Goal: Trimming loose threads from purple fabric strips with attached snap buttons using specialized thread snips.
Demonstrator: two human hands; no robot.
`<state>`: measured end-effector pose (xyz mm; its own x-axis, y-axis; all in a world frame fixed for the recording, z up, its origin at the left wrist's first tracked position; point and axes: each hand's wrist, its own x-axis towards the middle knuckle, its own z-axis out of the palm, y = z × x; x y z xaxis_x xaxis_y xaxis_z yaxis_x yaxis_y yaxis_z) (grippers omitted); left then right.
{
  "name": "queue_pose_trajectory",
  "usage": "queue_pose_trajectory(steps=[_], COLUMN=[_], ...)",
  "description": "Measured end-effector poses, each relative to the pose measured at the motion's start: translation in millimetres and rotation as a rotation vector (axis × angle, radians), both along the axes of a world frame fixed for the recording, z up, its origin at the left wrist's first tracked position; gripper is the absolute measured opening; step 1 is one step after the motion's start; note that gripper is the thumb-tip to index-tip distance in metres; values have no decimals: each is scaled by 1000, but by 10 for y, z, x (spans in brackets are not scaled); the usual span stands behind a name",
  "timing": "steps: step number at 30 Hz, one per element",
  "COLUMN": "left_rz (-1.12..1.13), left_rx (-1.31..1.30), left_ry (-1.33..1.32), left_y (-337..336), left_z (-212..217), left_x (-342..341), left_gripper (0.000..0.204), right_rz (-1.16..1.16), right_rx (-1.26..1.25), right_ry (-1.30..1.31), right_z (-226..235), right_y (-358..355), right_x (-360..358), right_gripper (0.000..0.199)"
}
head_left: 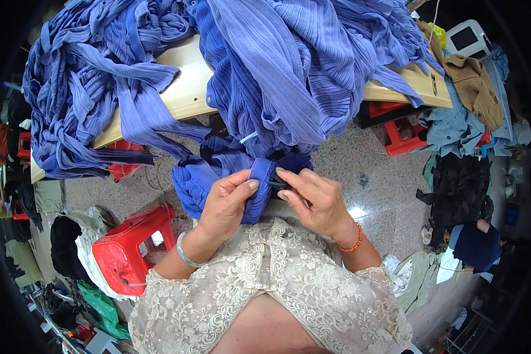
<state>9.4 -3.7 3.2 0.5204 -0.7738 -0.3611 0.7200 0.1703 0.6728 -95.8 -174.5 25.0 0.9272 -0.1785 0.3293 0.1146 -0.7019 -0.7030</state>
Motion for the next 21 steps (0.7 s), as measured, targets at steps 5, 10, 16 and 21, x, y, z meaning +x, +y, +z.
queue_pose_trajectory(steps=[5,10,16,21], left_rz=[16,10,19,26], left_rx=[-16,-31,-26,-41], left_ry=[0,-7,-29,-18], left_y=[13,18,13,30], left_z=[4,-9,-7,1], left_x=[4,10,12,37], left_gripper=[25,25,25,25], right_rz=[-92,-69,55,216], right_rx=[-12,150,83,-11], right_ry=[30,84,29,49], right_z=[-9,-6,23,31], right_y=[10,-21,26,15], right_x=[-1,-5,43,12], right_gripper=[33,33,34,34])
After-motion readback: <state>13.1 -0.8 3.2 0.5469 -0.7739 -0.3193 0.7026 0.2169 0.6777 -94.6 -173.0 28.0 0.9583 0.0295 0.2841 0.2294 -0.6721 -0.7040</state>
